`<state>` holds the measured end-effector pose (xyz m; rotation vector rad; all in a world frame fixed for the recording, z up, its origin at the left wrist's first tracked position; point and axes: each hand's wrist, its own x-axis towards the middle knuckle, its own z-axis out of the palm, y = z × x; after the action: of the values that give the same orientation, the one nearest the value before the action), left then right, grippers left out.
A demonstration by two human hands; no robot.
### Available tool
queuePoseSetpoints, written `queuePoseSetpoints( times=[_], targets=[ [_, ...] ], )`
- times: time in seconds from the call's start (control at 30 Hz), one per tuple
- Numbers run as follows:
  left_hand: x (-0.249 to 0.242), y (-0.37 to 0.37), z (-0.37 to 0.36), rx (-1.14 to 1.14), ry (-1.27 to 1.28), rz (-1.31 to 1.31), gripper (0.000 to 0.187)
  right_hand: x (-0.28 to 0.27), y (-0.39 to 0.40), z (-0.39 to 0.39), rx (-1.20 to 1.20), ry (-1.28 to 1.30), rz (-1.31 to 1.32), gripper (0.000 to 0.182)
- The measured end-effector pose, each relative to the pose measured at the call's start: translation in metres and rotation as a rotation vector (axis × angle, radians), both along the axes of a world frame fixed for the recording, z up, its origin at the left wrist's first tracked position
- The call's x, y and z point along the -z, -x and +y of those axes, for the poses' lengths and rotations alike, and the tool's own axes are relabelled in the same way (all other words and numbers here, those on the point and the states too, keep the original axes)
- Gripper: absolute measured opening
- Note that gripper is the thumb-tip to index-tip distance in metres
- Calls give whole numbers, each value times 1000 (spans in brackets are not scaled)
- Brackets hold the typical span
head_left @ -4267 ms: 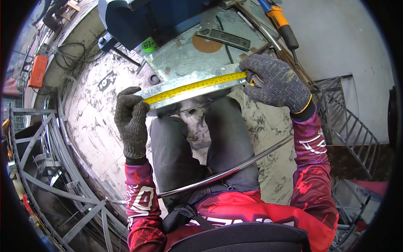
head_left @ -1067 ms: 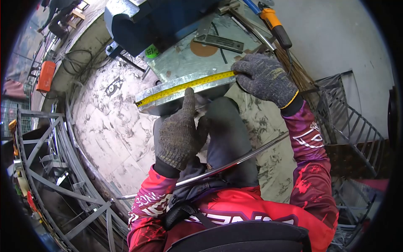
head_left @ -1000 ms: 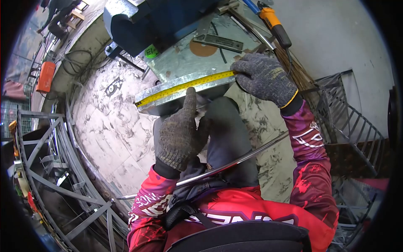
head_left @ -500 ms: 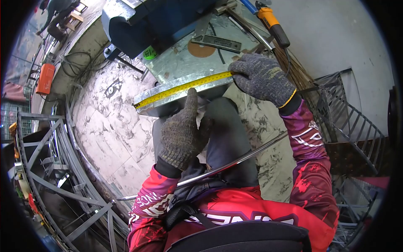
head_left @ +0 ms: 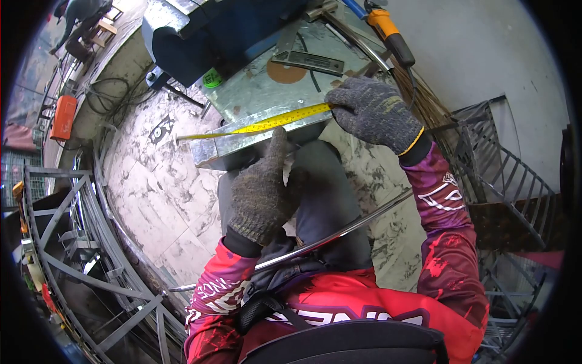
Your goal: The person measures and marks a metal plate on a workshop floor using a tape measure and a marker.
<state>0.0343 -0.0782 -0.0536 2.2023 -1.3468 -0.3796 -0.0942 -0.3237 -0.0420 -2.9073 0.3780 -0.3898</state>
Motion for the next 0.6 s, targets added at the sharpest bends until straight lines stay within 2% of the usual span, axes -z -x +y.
queuePoseSetpoints(
  times=[0.1,0.23,0.3,0.6],
  targets=[
    [-4,0,-3,49,76,-1,77,1,0,0,3,12,1,28],
    [0,1,-6,33,43,11,75,4,0,-1,5,11,-4,28],
    [2,0,-5,57,96,-79,74,4,-1,-1,4,15,-3,29],
    [-1,3,-6,47,93,-26,78,0,-1,2,31,-51,70,29]
  ],
)
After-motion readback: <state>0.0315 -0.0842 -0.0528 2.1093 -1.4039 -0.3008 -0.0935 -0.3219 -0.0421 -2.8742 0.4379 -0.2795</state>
